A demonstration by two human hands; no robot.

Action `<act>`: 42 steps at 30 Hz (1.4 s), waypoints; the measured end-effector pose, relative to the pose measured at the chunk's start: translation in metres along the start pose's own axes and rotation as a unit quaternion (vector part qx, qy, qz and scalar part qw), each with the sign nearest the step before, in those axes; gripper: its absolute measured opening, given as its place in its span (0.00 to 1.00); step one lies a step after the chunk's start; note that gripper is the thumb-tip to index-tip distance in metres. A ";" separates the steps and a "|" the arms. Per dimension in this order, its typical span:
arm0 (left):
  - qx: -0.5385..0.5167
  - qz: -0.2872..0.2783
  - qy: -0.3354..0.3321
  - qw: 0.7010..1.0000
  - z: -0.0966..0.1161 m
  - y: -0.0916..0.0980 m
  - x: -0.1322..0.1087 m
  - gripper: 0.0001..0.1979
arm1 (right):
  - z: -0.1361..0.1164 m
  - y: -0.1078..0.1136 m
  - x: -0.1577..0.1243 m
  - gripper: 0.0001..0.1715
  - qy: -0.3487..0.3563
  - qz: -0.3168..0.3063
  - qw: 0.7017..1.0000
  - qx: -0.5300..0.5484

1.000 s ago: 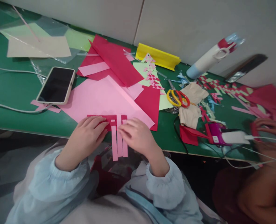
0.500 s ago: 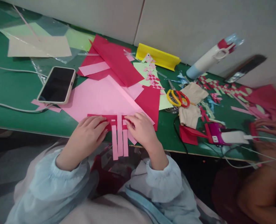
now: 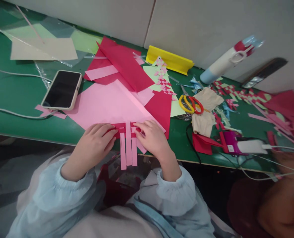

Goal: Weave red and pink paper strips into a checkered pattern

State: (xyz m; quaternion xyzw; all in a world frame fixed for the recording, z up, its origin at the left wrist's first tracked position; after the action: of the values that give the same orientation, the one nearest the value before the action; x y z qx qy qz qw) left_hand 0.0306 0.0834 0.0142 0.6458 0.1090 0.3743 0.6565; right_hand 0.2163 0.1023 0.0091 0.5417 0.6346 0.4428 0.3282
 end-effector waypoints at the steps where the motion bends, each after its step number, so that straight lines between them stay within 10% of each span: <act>1: -0.001 0.000 0.000 1.000 0.000 0.000 0.000 0.14 | 0.000 0.000 0.000 0.18 0.001 -0.001 1.000 0.001; 42: 0.035 -0.009 0.023 0.999 0.000 0.000 0.003 0.17 | -0.002 0.003 -0.002 0.31 0.020 -0.035 0.999 0.013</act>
State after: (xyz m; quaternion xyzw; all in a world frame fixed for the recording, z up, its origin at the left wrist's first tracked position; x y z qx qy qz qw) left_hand 0.0328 0.0853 0.0149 0.6589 0.1428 0.3787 0.6341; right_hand 0.2160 0.0997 0.0127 0.5141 0.6653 0.4340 0.3236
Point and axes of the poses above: each hand's wrist, its own x-axis towards the middle knuckle, its own y-axis out of the back of the hand, z = x × y, the point moved 5 cm from there along x, towards the middle knuckle, and after that the axes turned 8 degrees about -y, right-handed, at the moved point
